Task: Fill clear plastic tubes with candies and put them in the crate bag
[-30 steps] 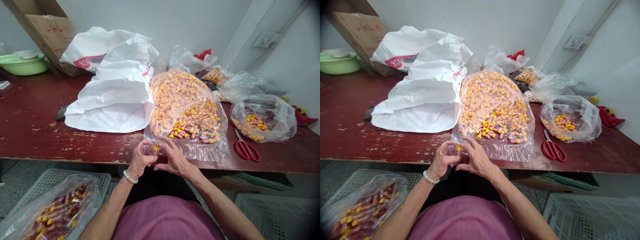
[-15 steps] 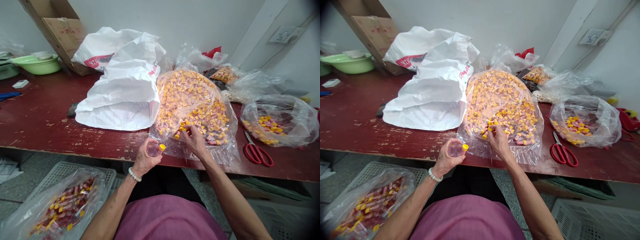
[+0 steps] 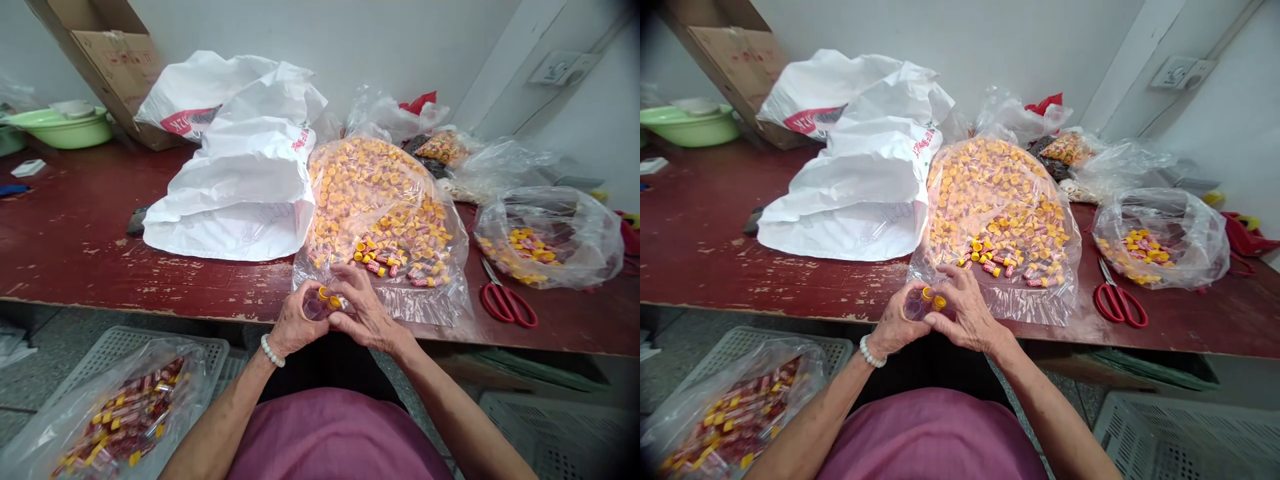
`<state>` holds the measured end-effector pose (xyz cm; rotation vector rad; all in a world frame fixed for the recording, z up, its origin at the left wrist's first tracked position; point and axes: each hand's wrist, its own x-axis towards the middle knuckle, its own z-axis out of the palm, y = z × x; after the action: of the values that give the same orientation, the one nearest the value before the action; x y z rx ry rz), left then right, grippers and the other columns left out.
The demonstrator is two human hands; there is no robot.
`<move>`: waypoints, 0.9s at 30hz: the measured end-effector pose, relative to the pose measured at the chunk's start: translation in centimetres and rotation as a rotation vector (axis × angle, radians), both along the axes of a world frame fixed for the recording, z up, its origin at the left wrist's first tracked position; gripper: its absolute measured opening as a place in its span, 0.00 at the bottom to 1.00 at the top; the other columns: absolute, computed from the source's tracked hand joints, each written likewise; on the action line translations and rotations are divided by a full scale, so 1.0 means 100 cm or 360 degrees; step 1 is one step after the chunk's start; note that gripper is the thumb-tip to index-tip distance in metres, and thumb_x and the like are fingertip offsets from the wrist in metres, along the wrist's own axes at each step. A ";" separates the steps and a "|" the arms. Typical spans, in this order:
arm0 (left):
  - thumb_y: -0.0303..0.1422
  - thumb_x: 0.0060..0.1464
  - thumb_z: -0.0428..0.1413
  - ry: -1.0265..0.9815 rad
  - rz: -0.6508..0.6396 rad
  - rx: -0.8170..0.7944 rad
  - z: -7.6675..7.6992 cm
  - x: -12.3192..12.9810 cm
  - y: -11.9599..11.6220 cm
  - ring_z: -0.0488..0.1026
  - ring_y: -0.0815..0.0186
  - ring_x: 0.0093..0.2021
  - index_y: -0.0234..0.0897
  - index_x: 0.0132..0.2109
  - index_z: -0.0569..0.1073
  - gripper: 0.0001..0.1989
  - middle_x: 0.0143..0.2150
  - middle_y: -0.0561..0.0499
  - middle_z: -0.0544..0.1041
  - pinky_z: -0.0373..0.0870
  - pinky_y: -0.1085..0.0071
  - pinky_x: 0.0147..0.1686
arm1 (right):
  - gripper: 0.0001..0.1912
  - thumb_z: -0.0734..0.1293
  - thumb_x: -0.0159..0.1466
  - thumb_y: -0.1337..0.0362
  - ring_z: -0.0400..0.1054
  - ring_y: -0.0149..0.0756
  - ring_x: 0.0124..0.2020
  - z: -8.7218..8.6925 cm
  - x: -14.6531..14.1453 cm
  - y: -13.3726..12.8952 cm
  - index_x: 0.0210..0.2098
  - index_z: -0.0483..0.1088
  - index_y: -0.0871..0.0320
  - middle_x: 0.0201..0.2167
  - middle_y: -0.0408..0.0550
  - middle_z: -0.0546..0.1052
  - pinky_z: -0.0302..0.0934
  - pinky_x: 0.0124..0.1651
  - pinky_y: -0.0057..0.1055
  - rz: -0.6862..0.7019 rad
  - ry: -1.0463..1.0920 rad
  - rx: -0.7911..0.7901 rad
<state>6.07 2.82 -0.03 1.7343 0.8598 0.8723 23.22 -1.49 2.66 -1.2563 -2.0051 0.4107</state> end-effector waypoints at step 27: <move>0.25 0.37 0.60 0.0048 0.0145 -0.0015 -0.001 0.003 0.010 0.72 0.66 0.34 0.36 0.40 0.66 0.20 0.34 0.51 0.74 0.69 0.70 0.36 | 0.08 0.60 0.67 0.63 0.67 0.33 0.37 0.019 0.002 0.003 0.40 0.70 0.55 0.34 0.47 0.72 0.63 0.40 0.30 0.0036 0.0155 -0.0023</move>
<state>6.38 3.79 -0.15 1.7151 0.9675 0.9027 23.46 -1.22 4.54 -1.2005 -1.9390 0.4889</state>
